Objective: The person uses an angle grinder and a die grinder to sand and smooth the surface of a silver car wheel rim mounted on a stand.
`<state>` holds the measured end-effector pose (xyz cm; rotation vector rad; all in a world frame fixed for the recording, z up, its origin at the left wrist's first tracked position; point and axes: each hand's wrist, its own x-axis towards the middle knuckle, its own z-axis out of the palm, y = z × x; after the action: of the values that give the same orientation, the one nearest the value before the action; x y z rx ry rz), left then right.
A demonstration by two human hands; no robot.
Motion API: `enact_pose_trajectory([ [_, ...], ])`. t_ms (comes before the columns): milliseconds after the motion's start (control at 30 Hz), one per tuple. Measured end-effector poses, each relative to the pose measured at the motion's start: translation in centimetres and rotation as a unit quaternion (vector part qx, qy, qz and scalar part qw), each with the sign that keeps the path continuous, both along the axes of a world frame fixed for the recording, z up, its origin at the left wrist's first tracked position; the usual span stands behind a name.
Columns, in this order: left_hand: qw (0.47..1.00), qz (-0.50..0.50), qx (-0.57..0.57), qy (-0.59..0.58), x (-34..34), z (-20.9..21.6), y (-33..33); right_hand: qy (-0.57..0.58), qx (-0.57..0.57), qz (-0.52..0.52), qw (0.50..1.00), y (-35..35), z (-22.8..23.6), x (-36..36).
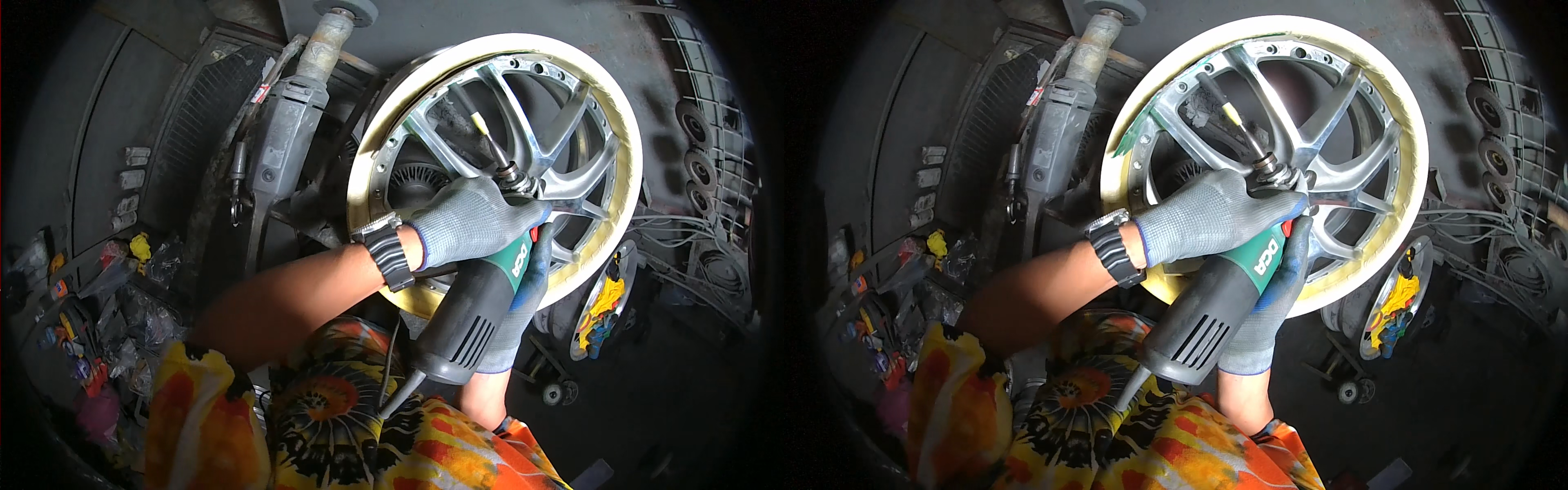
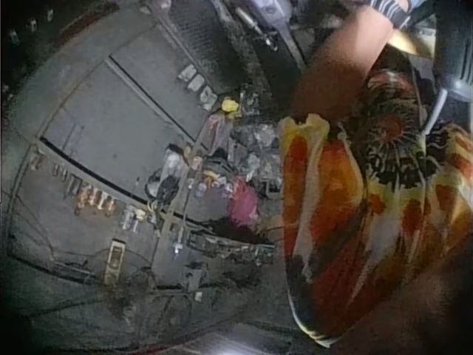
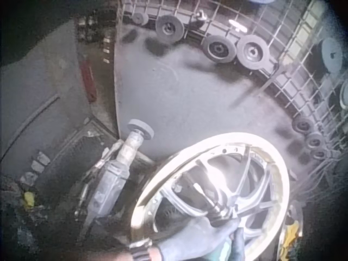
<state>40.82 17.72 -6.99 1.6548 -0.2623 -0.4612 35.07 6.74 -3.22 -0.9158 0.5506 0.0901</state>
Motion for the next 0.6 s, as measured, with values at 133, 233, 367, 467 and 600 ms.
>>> enact_pose_trajectory([
  [133, 1.0, 0.009, 0.001, -0.011, -0.5, 0.0, 0.2, 0.002, 0.006, 0.012, 1.0, 0.0, 0.0, 0.1],
  [233, 1.0, 0.014, -0.001, -0.019, -1.0, 0.2, 0.3, -0.003, -0.037, 0.021, 0.999, -0.5, -0.2, -0.3],
  [367, 0.998, 0.054, -0.029, 0.013, -1.4, 1.1, 0.0, 0.011, -0.012, 0.018, 1.0, -0.9, 0.3, -0.3],
  [467, 0.999, 0.029, -0.003, 0.029, -0.9, 0.4, 0.5, 0.005, 0.014, 0.021, 1.0, -0.1, 0.1, 0.0],
  [600, 1.0, 0.012, -0.01, -0.024, 0.2, -0.4, 0.0, -0.031, 0.026, 0.024, 0.999, -0.9, -1.0, 0.3],
])
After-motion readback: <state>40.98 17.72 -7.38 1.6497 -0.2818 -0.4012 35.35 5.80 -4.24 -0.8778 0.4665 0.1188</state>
